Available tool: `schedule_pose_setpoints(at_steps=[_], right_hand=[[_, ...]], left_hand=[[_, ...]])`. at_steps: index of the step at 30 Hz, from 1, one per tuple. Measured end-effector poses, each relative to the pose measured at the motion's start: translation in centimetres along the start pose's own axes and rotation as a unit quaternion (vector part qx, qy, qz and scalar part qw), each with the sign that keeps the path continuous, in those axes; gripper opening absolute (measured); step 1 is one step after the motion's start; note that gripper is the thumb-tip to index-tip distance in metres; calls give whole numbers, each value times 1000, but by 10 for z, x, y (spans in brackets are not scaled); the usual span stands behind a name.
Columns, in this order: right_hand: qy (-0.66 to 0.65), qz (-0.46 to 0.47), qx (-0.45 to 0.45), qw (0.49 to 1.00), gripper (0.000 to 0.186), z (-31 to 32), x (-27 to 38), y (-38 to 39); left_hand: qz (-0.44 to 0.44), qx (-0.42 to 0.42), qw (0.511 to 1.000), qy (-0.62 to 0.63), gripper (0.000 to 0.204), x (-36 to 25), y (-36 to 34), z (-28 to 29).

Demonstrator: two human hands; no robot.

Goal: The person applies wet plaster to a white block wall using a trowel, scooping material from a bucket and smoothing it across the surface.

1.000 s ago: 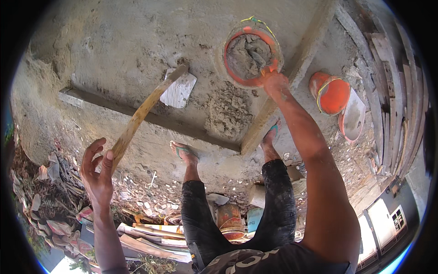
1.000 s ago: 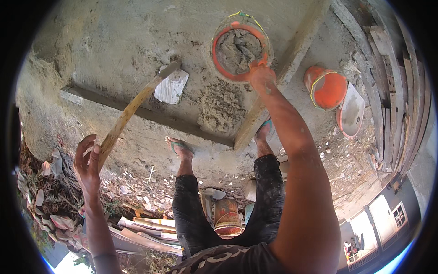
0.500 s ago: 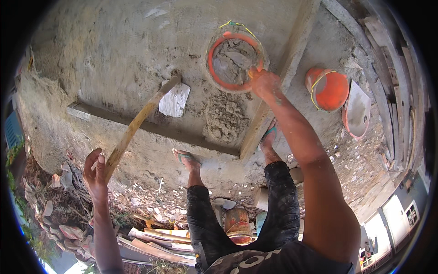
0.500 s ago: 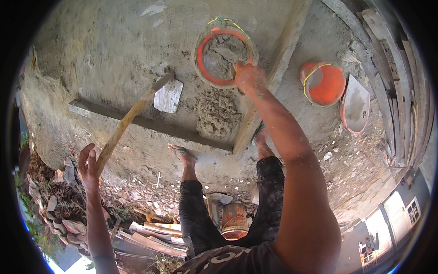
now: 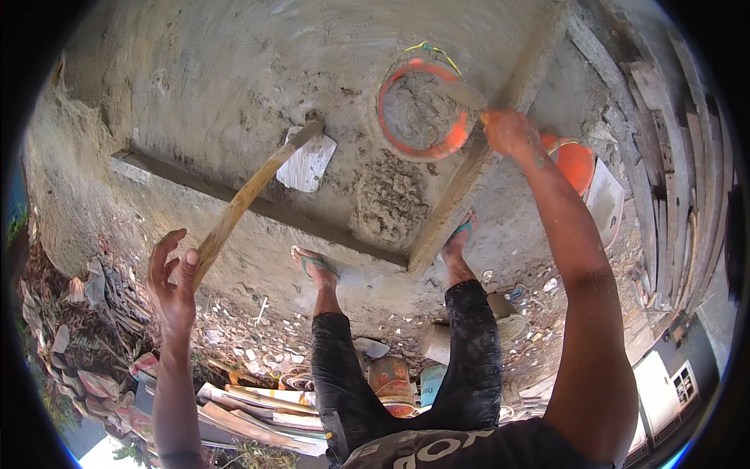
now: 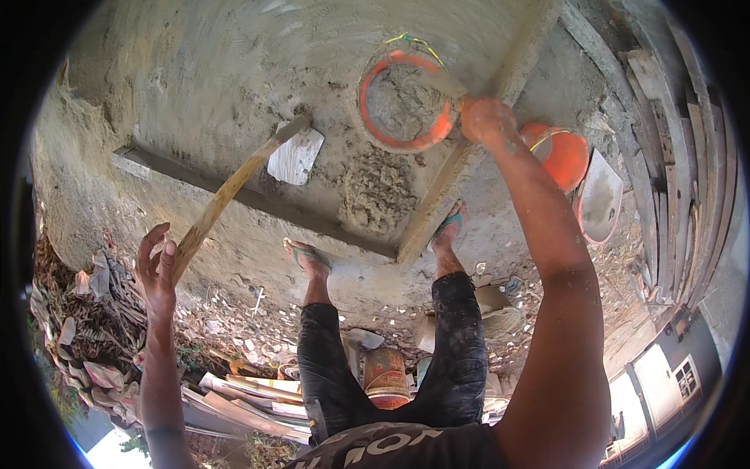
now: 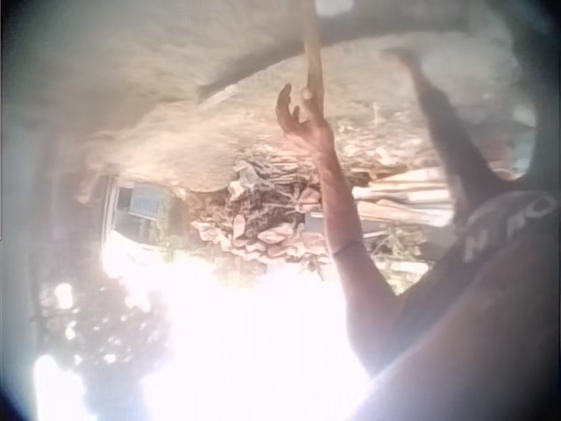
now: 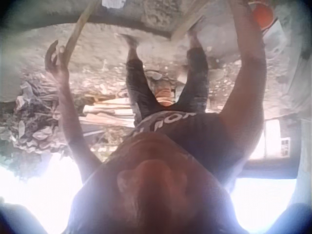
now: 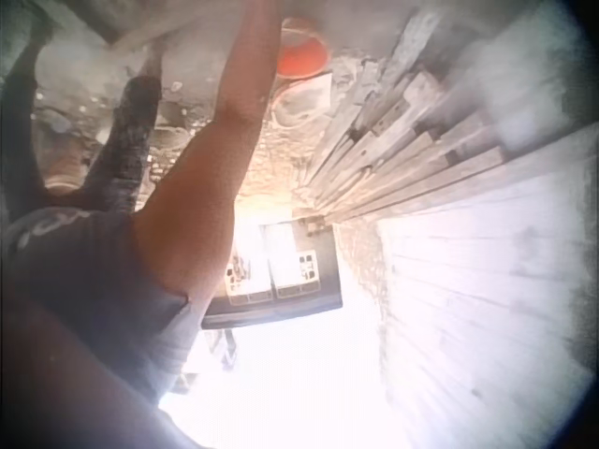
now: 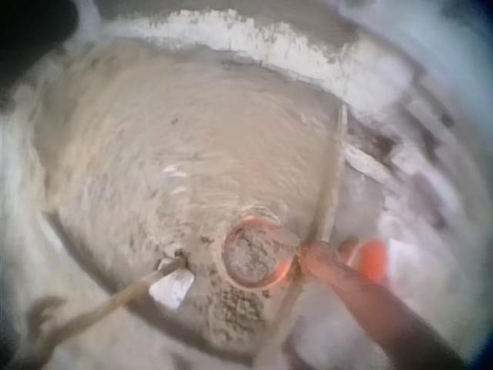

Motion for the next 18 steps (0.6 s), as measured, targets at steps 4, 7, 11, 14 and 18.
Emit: schedule_pose_setpoints(at_steps=[4, 7, 11, 14, 18], right_hand=[[79, 50, -91, 992, 16, 14, 67, -98], [147, 48, 9, 988, 28, -35, 162, -94], [59, 15, -34, 998, 45, -99, 135, -24], [91, 92, -91, 987, 60, -39, 112, 40], [57, 89, -54, 993, 52, -93, 108, 17]], left_hand=[[-7, 4, 999, 33, 54, -1, -4, -8], [-29, 8, 999, 45, 52, -1, -10, -14], [-36, 2, 998, 46, 51, -2, -4, -3], [-30, -9, 998, 49, 49, 0, -1, 8], [-61, 6, 996, 57, 48, -6, -9, -2]])
Point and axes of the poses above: each hand's wrist, its own y-axis away from the middle knuckle, its own z-axis out of the back of the hand, x = y × z, the point moved 4 cm from there along -y, towards the middle knuckle, and after that the axes turned 14 degrees about y, right-handed, at the moved point
